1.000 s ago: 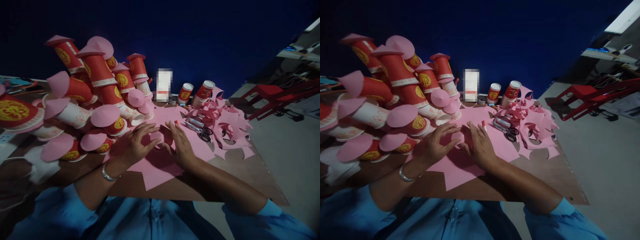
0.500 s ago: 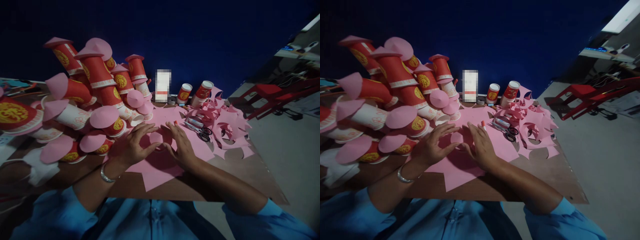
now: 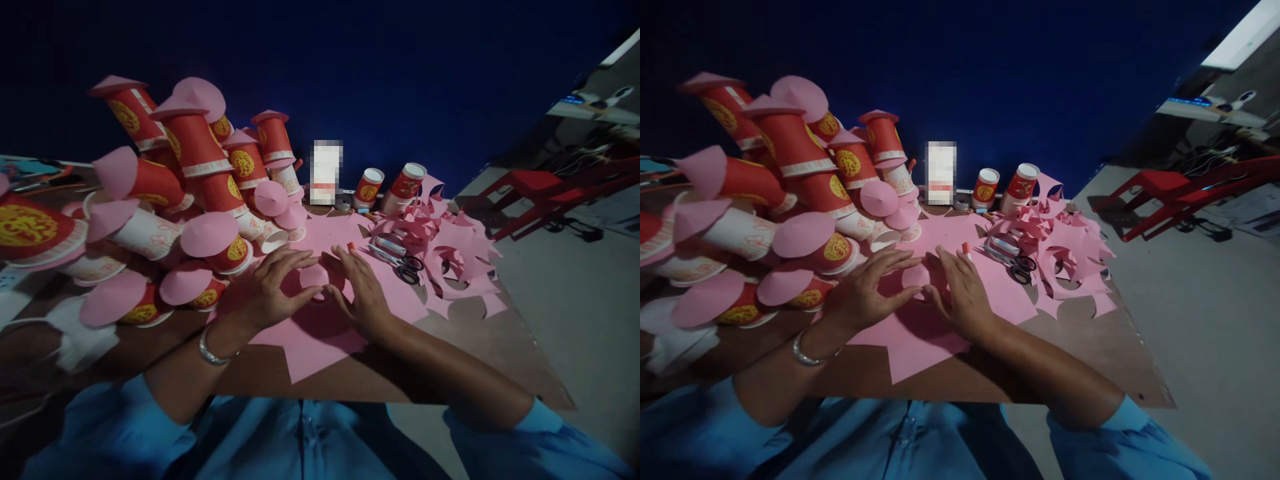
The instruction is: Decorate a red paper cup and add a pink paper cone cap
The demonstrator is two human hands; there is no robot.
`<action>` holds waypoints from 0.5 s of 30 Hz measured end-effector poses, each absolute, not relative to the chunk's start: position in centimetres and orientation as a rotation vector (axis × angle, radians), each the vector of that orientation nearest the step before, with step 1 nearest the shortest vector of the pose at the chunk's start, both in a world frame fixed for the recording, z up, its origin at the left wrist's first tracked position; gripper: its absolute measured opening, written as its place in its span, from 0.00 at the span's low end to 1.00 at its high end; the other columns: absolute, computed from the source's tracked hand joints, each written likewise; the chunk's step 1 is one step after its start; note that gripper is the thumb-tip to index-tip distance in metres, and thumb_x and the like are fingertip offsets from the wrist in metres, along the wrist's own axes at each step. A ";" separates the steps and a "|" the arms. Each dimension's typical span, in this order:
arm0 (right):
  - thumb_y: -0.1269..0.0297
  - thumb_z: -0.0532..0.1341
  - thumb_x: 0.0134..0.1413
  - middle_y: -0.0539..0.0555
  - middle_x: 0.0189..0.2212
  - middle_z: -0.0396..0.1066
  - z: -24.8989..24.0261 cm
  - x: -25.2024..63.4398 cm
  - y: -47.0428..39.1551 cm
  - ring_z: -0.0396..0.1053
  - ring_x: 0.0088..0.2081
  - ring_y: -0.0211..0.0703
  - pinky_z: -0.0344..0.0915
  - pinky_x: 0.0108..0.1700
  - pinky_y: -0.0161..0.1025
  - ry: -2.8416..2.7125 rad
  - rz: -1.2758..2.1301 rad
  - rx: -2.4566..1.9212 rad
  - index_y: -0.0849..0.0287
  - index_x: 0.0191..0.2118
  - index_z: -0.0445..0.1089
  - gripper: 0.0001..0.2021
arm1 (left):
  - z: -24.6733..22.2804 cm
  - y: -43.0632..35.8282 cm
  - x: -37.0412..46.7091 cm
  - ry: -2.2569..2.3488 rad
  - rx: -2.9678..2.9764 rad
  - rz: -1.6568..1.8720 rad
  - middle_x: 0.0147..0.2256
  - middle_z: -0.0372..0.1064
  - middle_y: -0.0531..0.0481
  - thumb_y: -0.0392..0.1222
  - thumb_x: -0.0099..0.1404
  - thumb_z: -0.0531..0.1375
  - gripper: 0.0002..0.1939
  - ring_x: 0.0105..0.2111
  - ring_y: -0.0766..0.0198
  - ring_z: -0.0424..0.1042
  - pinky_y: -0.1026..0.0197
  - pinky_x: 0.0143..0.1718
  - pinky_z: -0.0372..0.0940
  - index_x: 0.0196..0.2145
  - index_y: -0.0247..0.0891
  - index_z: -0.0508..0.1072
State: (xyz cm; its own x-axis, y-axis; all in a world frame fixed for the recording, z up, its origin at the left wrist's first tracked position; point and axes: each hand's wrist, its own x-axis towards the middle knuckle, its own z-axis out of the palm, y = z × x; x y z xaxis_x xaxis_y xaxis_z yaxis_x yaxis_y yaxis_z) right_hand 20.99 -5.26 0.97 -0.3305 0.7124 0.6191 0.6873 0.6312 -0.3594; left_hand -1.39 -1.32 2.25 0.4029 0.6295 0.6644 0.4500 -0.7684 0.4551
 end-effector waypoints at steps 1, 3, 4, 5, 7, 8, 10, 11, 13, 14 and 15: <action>0.63 0.58 0.74 0.65 0.64 0.73 1.0 21.0 -5.3 0.69 0.68 0.56 0.65 0.70 0.64 -2.075 0.043 -1.090 0.54 0.80 0.35 0.40 | 2.3 -1.4 -1.4 0.963 2.458 1.295 0.53 0.81 0.44 0.48 0.69 0.70 0.21 0.57 0.51 0.79 0.45 0.62 0.75 0.57 0.44 0.77; 0.63 0.59 0.74 0.65 0.65 0.73 1.1 21.1 -5.3 0.69 0.68 0.56 0.66 0.70 0.64 -2.073 0.033 -1.082 0.54 0.80 0.35 0.40 | 2.3 -1.4 -1.4 0.948 2.464 1.318 0.54 0.81 0.43 0.48 0.69 0.70 0.22 0.57 0.51 0.79 0.46 0.61 0.75 0.58 0.44 0.76; 0.63 0.59 0.74 0.65 0.65 0.73 1.1 21.2 -5.3 0.69 0.68 0.56 0.66 0.70 0.65 -2.075 0.026 -1.080 0.55 0.80 0.35 0.40 | 2.3 -1.4 -1.4 0.939 2.462 1.332 0.53 0.81 0.43 0.48 0.69 0.70 0.22 0.57 0.52 0.79 0.46 0.61 0.75 0.58 0.43 0.75; 0.62 0.59 0.74 0.65 0.65 0.73 1.1 21.2 -5.2 0.70 0.67 0.56 0.66 0.70 0.65 -2.080 0.022 -1.082 0.55 0.80 0.35 0.40 | 2.3 -1.4 -1.3 0.934 2.458 1.337 0.53 0.81 0.44 0.48 0.69 0.70 0.21 0.57 0.52 0.79 0.46 0.61 0.75 0.58 0.44 0.76; 0.62 0.58 0.74 0.66 0.65 0.72 1.1 21.2 -5.2 0.71 0.67 0.57 0.66 0.70 0.65 -2.094 0.022 -1.093 0.56 0.80 0.33 0.40 | 2.3 -1.3 -1.3 0.946 2.437 1.316 0.52 0.82 0.44 0.49 0.69 0.70 0.20 0.56 0.51 0.80 0.45 0.62 0.74 0.56 0.44 0.76; 0.62 0.58 0.74 0.66 0.65 0.73 1.0 21.2 -5.2 0.71 0.66 0.57 0.65 0.70 0.65 -2.100 0.028 -1.100 0.56 0.80 0.33 0.41 | 2.3 -1.3 -1.4 0.957 2.422 1.298 0.52 0.82 0.45 0.49 0.69 0.70 0.20 0.56 0.51 0.80 0.44 0.63 0.74 0.56 0.44 0.77; 0.62 0.58 0.74 0.66 0.64 0.73 0.9 21.2 -5.2 0.71 0.66 0.57 0.64 0.71 0.65 -2.100 0.032 -1.110 0.56 0.80 0.32 0.41 | 2.3 -1.2 -1.4 0.966 2.396 1.273 0.51 0.82 0.45 0.50 0.69 0.70 0.19 0.56 0.50 0.80 0.43 0.63 0.73 0.55 0.45 0.78; 0.62 0.58 0.74 0.66 0.64 0.73 0.9 21.2 -5.2 0.71 0.66 0.57 0.64 0.71 0.65 -2.094 0.028 -1.112 0.56 0.80 0.32 0.41 | 2.3 -1.2 -1.4 0.965 2.389 1.267 0.51 0.82 0.45 0.50 0.68 0.70 0.19 0.56 0.50 0.80 0.43 0.63 0.73 0.55 0.45 0.78; 0.62 0.58 0.74 0.66 0.65 0.73 0.8 21.1 -5.2 0.72 0.66 0.56 0.65 0.70 0.64 -2.086 0.016 -1.106 0.55 0.80 0.34 0.40 | 2.3 -1.1 -1.5 0.953 2.388 1.269 0.51 0.82 0.45 0.49 0.68 0.71 0.19 0.56 0.51 0.80 0.43 0.63 0.73 0.55 0.45 0.78; 0.63 0.59 0.74 0.66 0.65 0.73 0.8 21.1 -5.2 0.72 0.66 0.56 0.65 0.70 0.63 -2.083 0.008 -1.098 0.55 0.80 0.35 0.40 | 2.3 -1.1 -1.5 0.946 2.385 1.276 0.51 0.82 0.44 0.48 0.67 0.71 0.19 0.55 0.51 0.80 0.44 0.63 0.73 0.54 0.45 0.78; 0.63 0.59 0.73 0.66 0.65 0.73 0.7 21.1 -5.2 0.72 0.66 0.56 0.65 0.70 0.63 -2.081 0.004 -1.090 0.55 0.80 0.35 0.40 | 2.3 -1.1 -1.5 0.943 2.376 1.286 0.51 0.82 0.44 0.48 0.67 0.71 0.19 0.55 0.51 0.80 0.44 0.63 0.73 0.54 0.45 0.78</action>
